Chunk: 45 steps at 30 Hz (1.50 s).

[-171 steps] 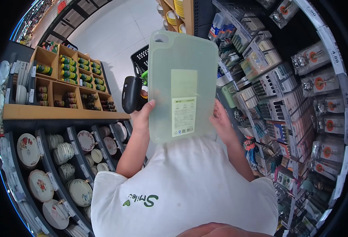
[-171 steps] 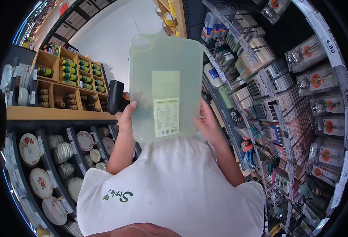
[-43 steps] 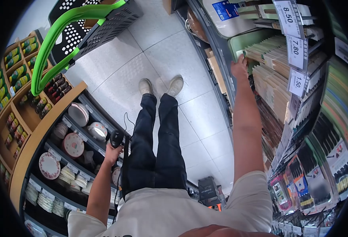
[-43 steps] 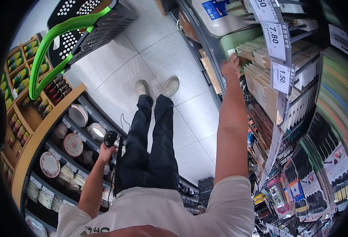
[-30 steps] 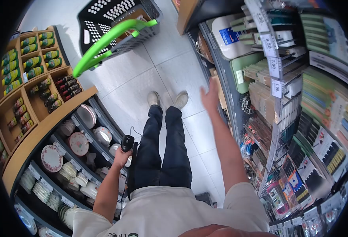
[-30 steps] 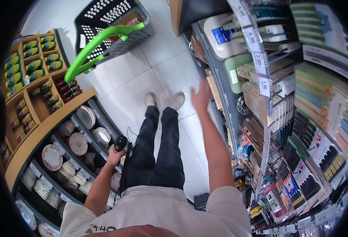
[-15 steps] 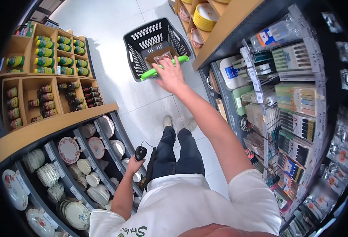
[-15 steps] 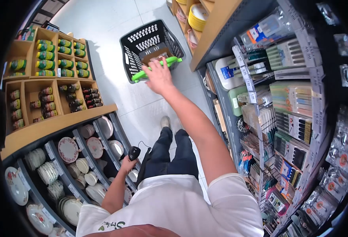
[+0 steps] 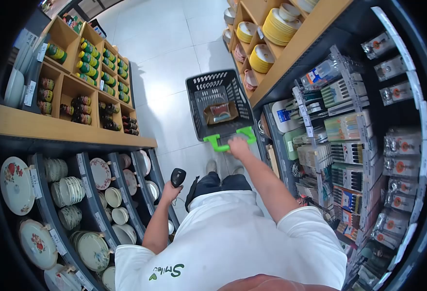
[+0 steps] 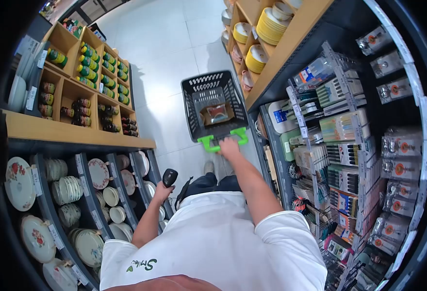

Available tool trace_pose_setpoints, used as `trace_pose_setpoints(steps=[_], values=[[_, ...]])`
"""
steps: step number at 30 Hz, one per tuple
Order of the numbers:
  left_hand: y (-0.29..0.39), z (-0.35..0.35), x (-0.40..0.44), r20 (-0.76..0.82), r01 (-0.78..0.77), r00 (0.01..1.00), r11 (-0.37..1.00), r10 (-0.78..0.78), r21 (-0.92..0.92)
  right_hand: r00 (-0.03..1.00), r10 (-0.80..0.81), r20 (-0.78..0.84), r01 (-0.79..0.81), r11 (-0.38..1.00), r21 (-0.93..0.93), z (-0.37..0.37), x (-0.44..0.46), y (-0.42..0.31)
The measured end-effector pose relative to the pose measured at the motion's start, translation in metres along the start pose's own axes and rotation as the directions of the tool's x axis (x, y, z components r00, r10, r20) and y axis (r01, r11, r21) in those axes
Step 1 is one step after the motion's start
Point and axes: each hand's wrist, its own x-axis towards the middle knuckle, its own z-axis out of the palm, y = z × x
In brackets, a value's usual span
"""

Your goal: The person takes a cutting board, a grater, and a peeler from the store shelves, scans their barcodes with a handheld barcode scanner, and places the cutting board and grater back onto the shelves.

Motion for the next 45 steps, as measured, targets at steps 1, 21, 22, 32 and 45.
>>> trace_pose_setpoints(steps=[1, 21, 22, 32, 45], values=[[0.018, 0.004, 0.004, -0.046, -0.115, 0.992, 0.993, 0.114, -0.015, 1.0, 0.012, 0.017, -0.012, 1.0, 0.003, 0.005, -0.014, -0.007], [0.177, 0.095, -0.006, 0.446, -0.627, 0.72, 0.774, 0.532, 0.09, 0.963, 0.118, 0.243, -0.189, 0.938, 0.292, 0.01, -0.154, -0.027], [0.175, 0.101, -0.009, 0.51, -0.613, 0.71, 0.783, 0.485, 0.108, 0.966, 0.138, 0.218, -0.204, 0.925, 0.321, 0.007, -0.161, -0.021], [0.159, 0.147, -0.033, 0.763, -0.522, 0.586, 0.847, 0.273, 0.097, 0.971, 0.073, 0.226, -0.194, 0.796, 0.574, 0.019, -0.188, 0.01], [0.095, 0.215, -0.066, 0.436, -0.465, 0.836, 0.851, 0.332, 0.244, 0.985, -0.154, 0.074, 0.129, 0.956, 0.264, 0.022, -0.226, 0.033]])
